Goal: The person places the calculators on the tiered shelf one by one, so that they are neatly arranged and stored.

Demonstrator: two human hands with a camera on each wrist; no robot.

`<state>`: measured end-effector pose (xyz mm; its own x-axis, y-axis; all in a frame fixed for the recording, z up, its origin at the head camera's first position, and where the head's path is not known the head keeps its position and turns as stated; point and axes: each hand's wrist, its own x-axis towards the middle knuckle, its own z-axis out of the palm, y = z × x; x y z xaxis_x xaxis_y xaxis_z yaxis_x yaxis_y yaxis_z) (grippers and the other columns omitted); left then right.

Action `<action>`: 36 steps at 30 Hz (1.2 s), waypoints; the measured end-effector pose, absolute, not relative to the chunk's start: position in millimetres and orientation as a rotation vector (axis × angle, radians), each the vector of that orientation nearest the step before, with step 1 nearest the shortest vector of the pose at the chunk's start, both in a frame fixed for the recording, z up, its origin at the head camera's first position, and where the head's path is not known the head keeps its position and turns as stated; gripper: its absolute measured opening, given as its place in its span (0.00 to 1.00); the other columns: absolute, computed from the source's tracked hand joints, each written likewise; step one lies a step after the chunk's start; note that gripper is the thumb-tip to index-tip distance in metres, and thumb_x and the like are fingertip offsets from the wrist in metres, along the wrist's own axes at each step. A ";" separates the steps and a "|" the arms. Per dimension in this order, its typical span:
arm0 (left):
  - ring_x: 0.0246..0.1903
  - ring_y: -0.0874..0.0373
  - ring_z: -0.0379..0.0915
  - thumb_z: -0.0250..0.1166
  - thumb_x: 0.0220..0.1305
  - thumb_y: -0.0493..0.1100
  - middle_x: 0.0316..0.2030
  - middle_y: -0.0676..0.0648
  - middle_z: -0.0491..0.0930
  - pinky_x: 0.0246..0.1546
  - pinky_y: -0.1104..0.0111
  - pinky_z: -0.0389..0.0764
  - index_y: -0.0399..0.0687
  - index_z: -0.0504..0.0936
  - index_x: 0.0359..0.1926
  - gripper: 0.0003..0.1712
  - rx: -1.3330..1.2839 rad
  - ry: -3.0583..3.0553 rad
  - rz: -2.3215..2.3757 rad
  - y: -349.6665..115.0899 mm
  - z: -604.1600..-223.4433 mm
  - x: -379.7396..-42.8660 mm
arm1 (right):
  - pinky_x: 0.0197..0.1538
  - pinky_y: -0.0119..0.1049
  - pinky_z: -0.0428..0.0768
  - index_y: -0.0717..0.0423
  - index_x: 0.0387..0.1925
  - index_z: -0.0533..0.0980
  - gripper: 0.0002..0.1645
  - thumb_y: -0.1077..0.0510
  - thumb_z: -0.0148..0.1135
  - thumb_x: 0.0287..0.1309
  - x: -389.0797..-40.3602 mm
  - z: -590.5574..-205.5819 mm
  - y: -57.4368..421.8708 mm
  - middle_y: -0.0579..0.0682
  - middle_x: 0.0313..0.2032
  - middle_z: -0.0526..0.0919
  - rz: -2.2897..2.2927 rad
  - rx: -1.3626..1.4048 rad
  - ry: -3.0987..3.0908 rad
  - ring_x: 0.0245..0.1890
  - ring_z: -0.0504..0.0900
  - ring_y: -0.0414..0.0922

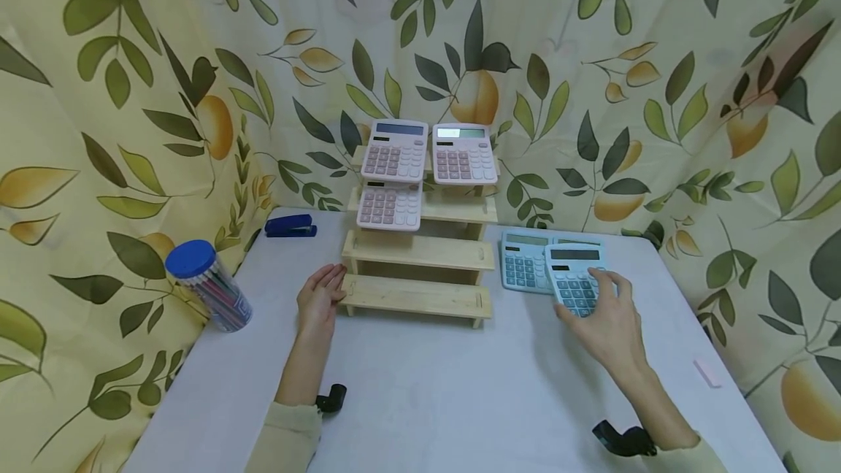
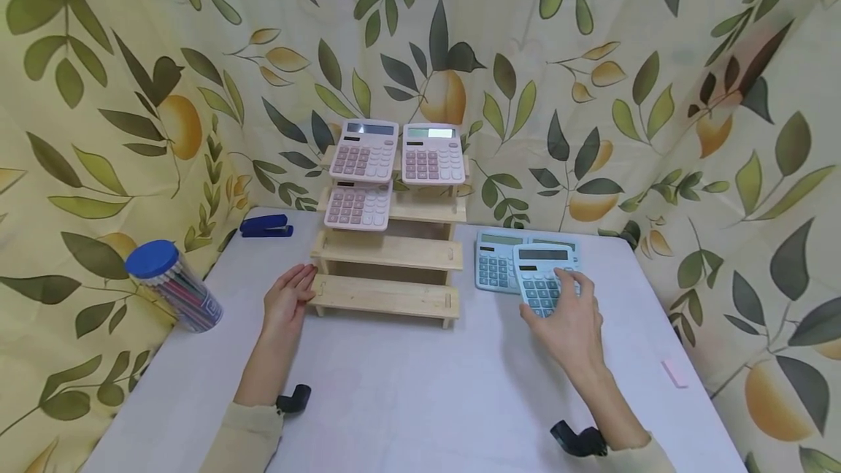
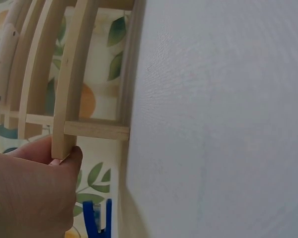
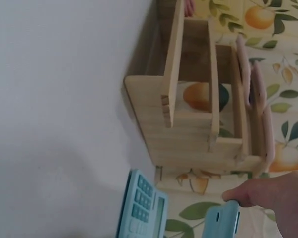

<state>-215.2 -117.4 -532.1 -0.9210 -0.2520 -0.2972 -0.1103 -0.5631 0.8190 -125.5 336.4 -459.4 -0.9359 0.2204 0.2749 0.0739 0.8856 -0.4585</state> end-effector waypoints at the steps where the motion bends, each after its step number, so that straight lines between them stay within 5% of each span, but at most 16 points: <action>1: 0.71 0.46 0.69 0.46 0.56 0.11 0.70 0.33 0.71 0.68 0.65 0.73 0.31 0.63 0.75 0.44 0.593 -1.427 -2.641 -117.2 -532.1 -214.9 | 0.54 0.72 0.78 0.70 0.74 0.61 0.55 0.46 0.76 0.55 -125.3 -458.9 335.8 0.74 0.70 0.57 0.647 -0.213 -2.729 0.52 0.75 0.76; 9: 0.72 0.44 0.67 0.45 0.53 0.10 0.70 0.30 0.70 0.69 0.64 0.73 0.26 0.61 0.74 0.44 0.540 -1.404 -2.639 -115.7 -533.4 -211.8 | 0.41 0.67 0.83 0.70 0.72 0.64 0.53 0.47 0.76 0.54 -124.7 -451.5 332.2 0.75 0.69 0.60 0.639 -0.151 -2.693 0.43 0.79 0.73; 36: 0.72 0.46 0.67 0.46 0.55 0.11 0.70 0.32 0.70 0.69 0.64 0.72 0.28 0.62 0.74 0.44 0.547 -1.448 -2.638 -117.0 -531.0 -212.8 | 0.46 0.67 0.83 0.66 0.73 0.65 0.52 0.47 0.76 0.55 -128.6 -420.4 311.1 0.73 0.70 0.60 0.641 -0.094 -2.669 0.44 0.79 0.73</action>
<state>-212.8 -117.0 -531.0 -0.9326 -0.2405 -0.2689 -0.0978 -0.5489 0.8301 -128.6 311.1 -420.4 -0.9208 0.1539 0.3584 -0.0257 0.8930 -0.4494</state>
